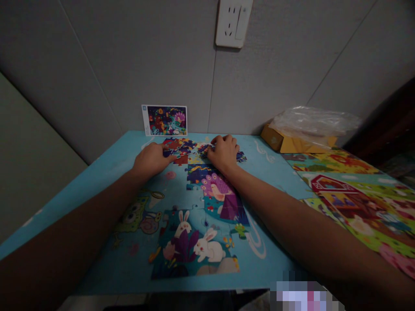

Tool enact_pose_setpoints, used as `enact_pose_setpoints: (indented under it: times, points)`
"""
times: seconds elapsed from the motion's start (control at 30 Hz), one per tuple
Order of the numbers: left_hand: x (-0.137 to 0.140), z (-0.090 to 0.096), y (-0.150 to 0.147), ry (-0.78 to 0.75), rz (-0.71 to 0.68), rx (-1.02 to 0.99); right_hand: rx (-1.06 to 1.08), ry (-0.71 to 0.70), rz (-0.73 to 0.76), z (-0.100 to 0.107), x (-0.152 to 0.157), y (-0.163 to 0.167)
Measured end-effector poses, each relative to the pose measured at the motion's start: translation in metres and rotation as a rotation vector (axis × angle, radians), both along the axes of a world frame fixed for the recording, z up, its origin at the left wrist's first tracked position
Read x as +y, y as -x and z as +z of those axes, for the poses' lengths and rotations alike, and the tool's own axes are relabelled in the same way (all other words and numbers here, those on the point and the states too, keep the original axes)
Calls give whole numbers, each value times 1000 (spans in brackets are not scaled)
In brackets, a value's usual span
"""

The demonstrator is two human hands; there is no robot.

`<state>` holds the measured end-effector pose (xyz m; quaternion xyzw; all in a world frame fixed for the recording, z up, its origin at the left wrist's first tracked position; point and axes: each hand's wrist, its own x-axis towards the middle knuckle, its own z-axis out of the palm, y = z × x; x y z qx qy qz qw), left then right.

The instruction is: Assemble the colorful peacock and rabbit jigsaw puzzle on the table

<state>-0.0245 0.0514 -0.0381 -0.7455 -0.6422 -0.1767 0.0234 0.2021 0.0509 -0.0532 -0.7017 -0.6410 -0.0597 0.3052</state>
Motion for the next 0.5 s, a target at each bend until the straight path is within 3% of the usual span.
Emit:
enact_pose_setpoints:
  times: [0.23, 0.33, 0.4, 0.5]
  points:
    - [-4, 9, 0, -87, 93, -186, 4, -81, 146, 5, -2, 1]
    - [-7, 12, -2, -171, 90, -308, 26, -93, 288, 8, -5, 2]
    - [-10, 13, -6, -268, -10, -370, 53, -90, 446, 9, -7, 3]
    - [-17, 12, -15, -365, -299, -405, 72, -104, 689, 8, -9, 5]
